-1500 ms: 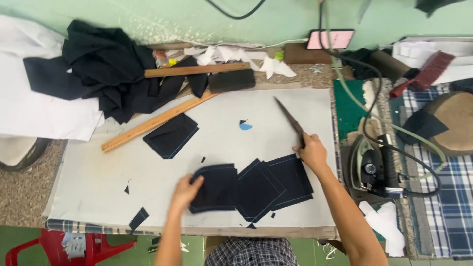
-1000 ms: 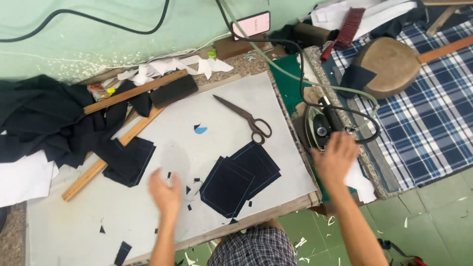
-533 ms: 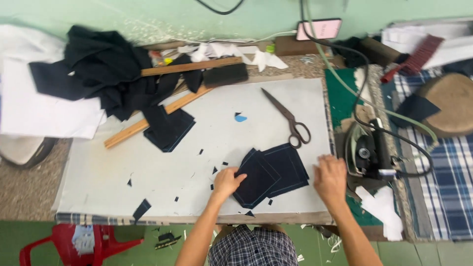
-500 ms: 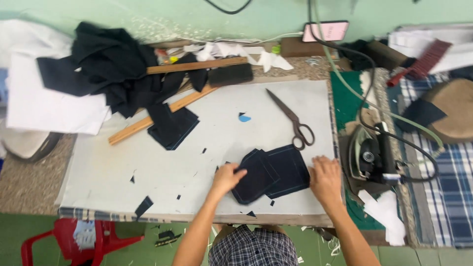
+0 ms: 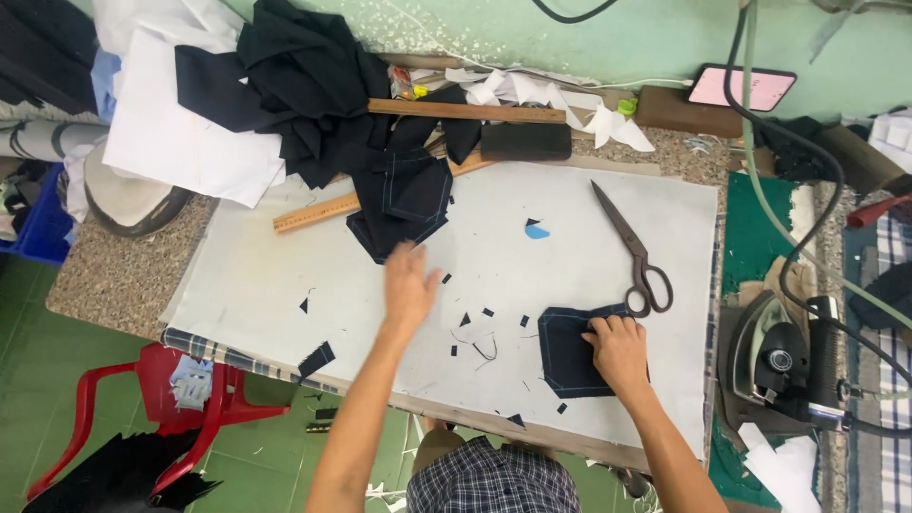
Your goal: The person irons several small, dark fabric pieces on a white work surface. They use a steam iron to press each piece, occasionally using a dark rectangular block to hold the fabric in place while ironing. The person handles the fabric pieces one at a time, moving them around the workspace as they work.
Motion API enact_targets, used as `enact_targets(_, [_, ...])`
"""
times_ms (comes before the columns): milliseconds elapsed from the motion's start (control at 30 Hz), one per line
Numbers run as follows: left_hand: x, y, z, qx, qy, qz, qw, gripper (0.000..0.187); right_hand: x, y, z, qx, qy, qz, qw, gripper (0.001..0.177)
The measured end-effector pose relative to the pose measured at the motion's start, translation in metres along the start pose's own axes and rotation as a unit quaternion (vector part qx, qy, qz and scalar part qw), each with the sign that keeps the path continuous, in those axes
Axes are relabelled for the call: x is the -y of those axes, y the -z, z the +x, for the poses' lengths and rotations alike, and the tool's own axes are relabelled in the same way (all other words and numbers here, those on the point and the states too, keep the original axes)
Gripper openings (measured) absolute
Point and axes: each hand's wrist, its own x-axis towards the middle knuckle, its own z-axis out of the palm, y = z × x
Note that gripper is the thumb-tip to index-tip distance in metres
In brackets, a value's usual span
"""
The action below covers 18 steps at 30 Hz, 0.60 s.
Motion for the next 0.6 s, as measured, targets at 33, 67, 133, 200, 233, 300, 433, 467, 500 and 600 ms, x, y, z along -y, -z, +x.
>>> enact_targets(33, [-0.011,0.003,-0.009,0.0,0.002,-0.001,1.0,0.056,0.002,-0.001,0.003,0.001,0.001,-0.001,1.0,0.029])
enact_targets(67, [-0.022,0.007,-0.015,0.061,-0.028,-0.009,0.998,0.058,0.004,-0.002,0.008,0.011,0.007,-0.01,1.0,0.024])
enact_targets(133, [-0.042,0.014,-0.025,0.121,-0.063,-0.017,0.99,0.061,0.008,0.005,0.025,0.02,0.008,-0.018,1.0,0.02])
enact_targets(200, [-0.06,0.02,-0.033,0.166,-0.081,-0.059,0.981,0.056,0.011,0.021,0.046,0.0,-0.034,0.122,0.992,0.021])
enact_targets(233, [-0.065,0.014,-0.044,0.168,-0.087,-0.06,0.98,0.056,0.022,0.042,0.068,-0.001,-0.04,0.122,0.992,0.021])
enact_targets(300, [-0.073,0.004,-0.073,0.145,-0.201,-0.041,0.968,0.061,0.041,0.082,0.107,-0.074,-0.087,0.328,0.938,0.029])
enact_targets(433, [-0.076,0.063,-0.129,0.347,-0.236,-0.06,0.906,0.068,0.088,0.118,0.166,-0.09,-0.126,0.48,0.864,0.019])
enact_targets(467, [-0.055,0.063,-0.152,0.247,-0.289,0.027,0.924,0.067,0.098,0.113,0.171,-0.096,-0.055,0.456,0.883,0.032])
enact_targets(500, [-0.035,0.062,-0.176,0.141,-0.335,0.114,0.924,0.066,0.107,0.109,0.175,-0.1,0.017,0.43,0.897,0.048])
enact_targets(600, [0.036,0.127,-0.195,0.294,-0.132,-0.074,0.944,0.055,0.103,0.073,0.151,-0.182,0.201,0.235,0.933,0.055])
